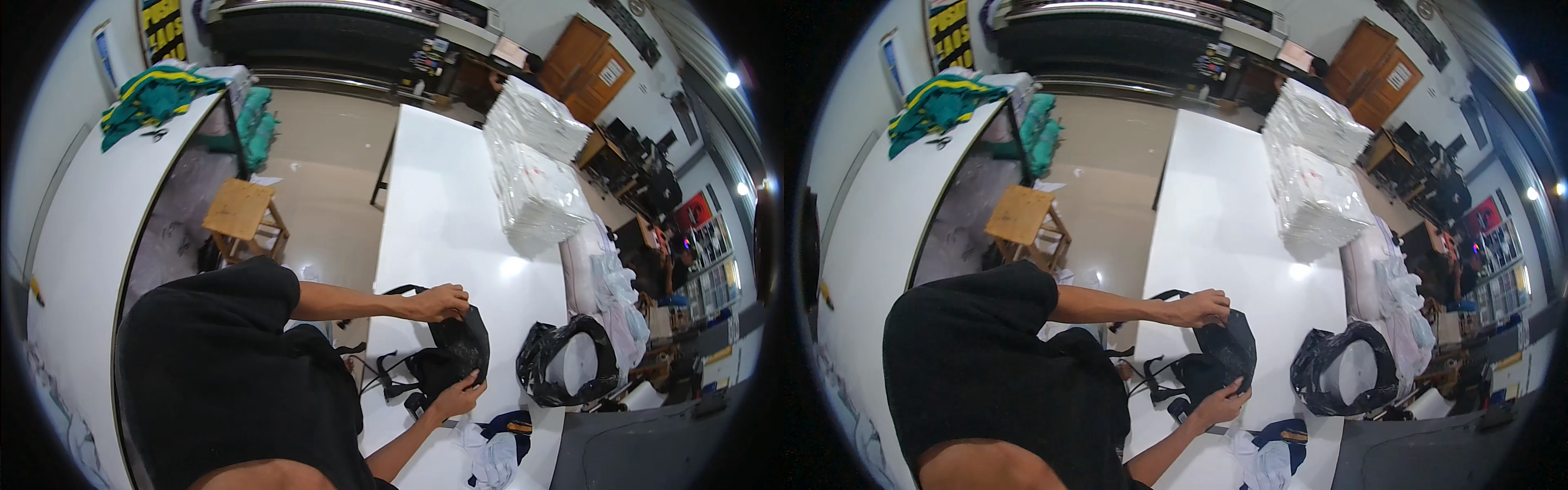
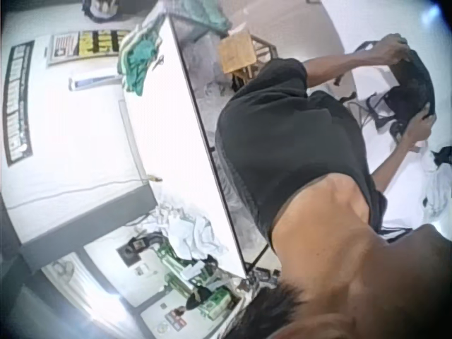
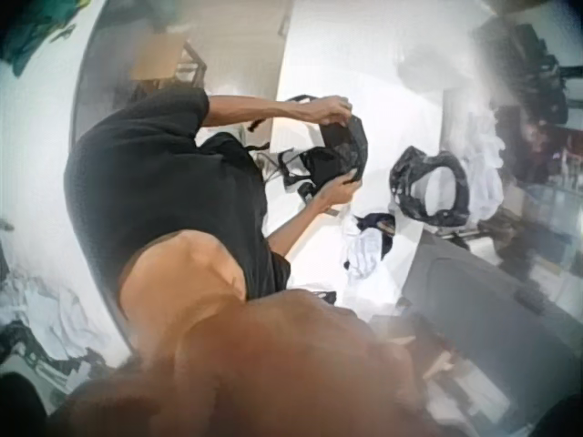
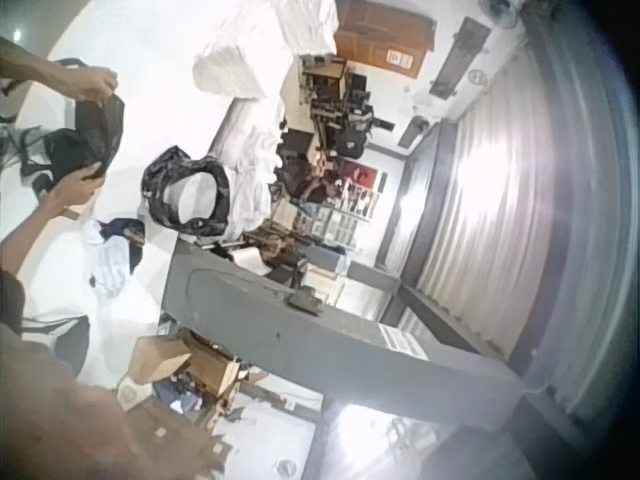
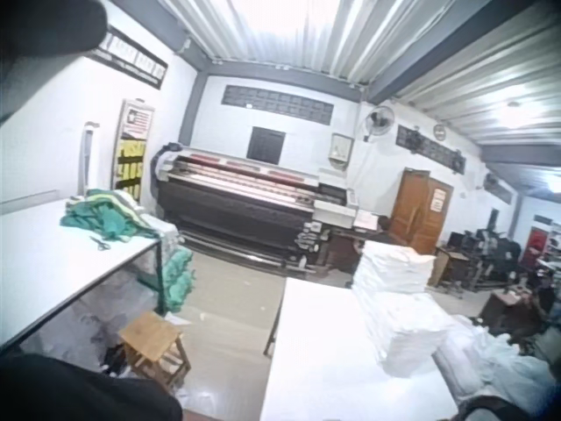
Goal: The person picks up a bag and a garment, moves to a table, and uses scissors and tape to attach components to black bags.
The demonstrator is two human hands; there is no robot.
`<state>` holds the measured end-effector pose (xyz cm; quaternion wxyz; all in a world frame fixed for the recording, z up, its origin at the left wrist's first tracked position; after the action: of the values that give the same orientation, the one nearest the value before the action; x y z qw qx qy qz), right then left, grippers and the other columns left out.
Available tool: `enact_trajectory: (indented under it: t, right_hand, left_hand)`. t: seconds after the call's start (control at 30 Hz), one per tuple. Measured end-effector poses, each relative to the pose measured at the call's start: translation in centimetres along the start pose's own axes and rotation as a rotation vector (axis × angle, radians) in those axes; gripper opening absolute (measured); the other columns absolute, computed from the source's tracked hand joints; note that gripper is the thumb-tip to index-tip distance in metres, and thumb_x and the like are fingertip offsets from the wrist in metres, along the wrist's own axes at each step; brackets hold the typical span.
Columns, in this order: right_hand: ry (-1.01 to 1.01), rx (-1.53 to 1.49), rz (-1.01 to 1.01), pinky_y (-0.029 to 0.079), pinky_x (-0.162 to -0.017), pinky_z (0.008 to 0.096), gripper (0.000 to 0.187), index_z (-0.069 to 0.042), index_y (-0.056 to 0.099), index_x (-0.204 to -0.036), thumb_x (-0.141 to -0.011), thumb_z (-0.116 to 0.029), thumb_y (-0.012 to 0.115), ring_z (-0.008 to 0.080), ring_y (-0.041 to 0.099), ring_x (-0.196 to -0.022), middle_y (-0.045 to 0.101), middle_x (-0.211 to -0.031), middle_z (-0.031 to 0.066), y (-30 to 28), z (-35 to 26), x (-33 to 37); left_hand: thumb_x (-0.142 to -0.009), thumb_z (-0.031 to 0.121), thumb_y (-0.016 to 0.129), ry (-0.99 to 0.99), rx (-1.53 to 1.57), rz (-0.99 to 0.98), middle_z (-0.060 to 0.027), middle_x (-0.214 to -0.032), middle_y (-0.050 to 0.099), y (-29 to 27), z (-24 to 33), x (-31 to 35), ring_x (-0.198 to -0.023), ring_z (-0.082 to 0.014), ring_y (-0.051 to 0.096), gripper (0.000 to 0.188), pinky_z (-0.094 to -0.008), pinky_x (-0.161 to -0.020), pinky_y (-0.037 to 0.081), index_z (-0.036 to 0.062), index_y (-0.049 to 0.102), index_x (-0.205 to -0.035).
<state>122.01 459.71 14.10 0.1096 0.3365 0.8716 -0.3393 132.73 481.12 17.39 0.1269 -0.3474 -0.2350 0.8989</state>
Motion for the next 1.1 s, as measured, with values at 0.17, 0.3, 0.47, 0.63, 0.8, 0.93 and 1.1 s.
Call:
enact_trajectory:
  t: [0.17,0.3,0.47,0.63,0.8,0.93,1.1]
  right_hand:
    - [0.150,0.189,-0.095,0.043,-0.053,0.0440,0.031,-0.002,0.066,-0.107,-0.098,-0.030,0.056,0.0323,0.063,-0.059,0.066,-0.069,0.0194,2.0,-0.5,-4.1]
    - [-0.034,0.242,0.105,0.051,-0.063,0.0381,0.024,0.000,0.070,-0.087,-0.095,-0.013,0.051,0.0301,0.067,-0.069,0.073,-0.090,0.0138,0.8,2.1,-6.9]
    - [0.095,0.251,0.368,0.049,-0.057,0.0350,0.034,0.003,0.071,-0.085,-0.099,-0.016,0.046,0.0233,0.065,-0.065,0.073,-0.088,0.0131,-1.1,-1.3,-12.3]
    - [0.003,0.368,0.517,0.049,-0.056,0.0302,0.037,-0.007,0.074,-0.109,-0.103,-0.032,0.048,0.0194,0.066,-0.066,0.073,-0.087,0.0112,1.7,0.1,-19.6]
    - [0.046,0.376,0.766,0.045,-0.047,0.0289,0.043,-0.008,0.076,-0.102,-0.102,-0.041,0.049,0.0157,0.061,-0.053,0.070,-0.070,0.0050,6.2,-4.3,-24.8]
    - [0.100,0.528,0.719,0.041,-0.042,0.0312,0.042,-0.008,0.076,-0.094,-0.101,-0.041,0.051,0.0156,0.057,-0.046,0.068,-0.065,0.0049,6.9,-3.1,-25.2]
    - [0.163,0.660,0.359,0.045,-0.045,0.0365,0.038,-0.008,0.072,-0.086,-0.101,-0.037,0.052,0.0250,0.065,-0.054,0.070,-0.071,0.0088,14.1,-2.8,-19.6]
  left_hand:
    - [-0.084,0.009,0.066,0.050,0.014,-0.016,-0.0091,-0.089,0.052,0.7,-5.5,-5.9,-0.089,-0.0289,0.049,0.013,-0.0424,-0.080,0.042,0.0060,0.054,-0.082]
    - [-0.083,0.007,0.065,0.081,0.021,-0.028,-0.0102,-0.088,0.051,0.5,-10.8,-9.8,-0.088,-0.0311,0.048,0.014,-0.0429,-0.078,0.040,0.0060,0.051,-0.082]
    - [-0.082,0.003,0.063,-0.033,0.107,0.051,-0.0108,-0.089,0.051,0.7,-15.6,-12.5,-0.089,-0.0309,0.047,0.012,-0.0422,-0.079,0.040,0.0051,0.051,-0.082]
    - [-0.081,0.000,0.063,0.012,0.165,0.068,-0.0109,-0.088,0.051,0.8,-19.8,-16.4,-0.087,-0.0312,0.046,0.015,-0.0418,-0.077,0.039,0.0044,0.050,-0.082]
    - [-0.081,0.001,0.063,0.031,0.171,0.088,-0.0105,-0.087,0.048,1.1,-23.4,-18.7,-0.087,-0.0299,0.045,0.014,-0.0414,-0.078,0.037,0.0060,0.049,-0.084]
    - [-0.081,0.001,0.063,0.051,0.223,0.053,-0.0098,-0.088,0.048,3.5,-24.7,-19.6,-0.087,-0.0297,0.045,0.015,-0.0414,-0.078,0.038,0.0069,0.049,-0.084]
    - [-0.080,0.002,0.064,0.040,0.168,-0.001,-0.0101,-0.090,0.050,3.3,-26.9,-19.9,-0.088,-0.0306,0.047,0.017,-0.0420,-0.078,0.039,0.0072,0.048,-0.082]
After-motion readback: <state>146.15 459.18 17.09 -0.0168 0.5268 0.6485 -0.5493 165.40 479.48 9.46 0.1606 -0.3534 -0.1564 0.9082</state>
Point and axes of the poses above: each hand's wrist, its own x-axis away from the middle knuckle, its own y-axis out of the palm, z = x × y, the point moved 2 cm from there along -x, towards the middle knuckle
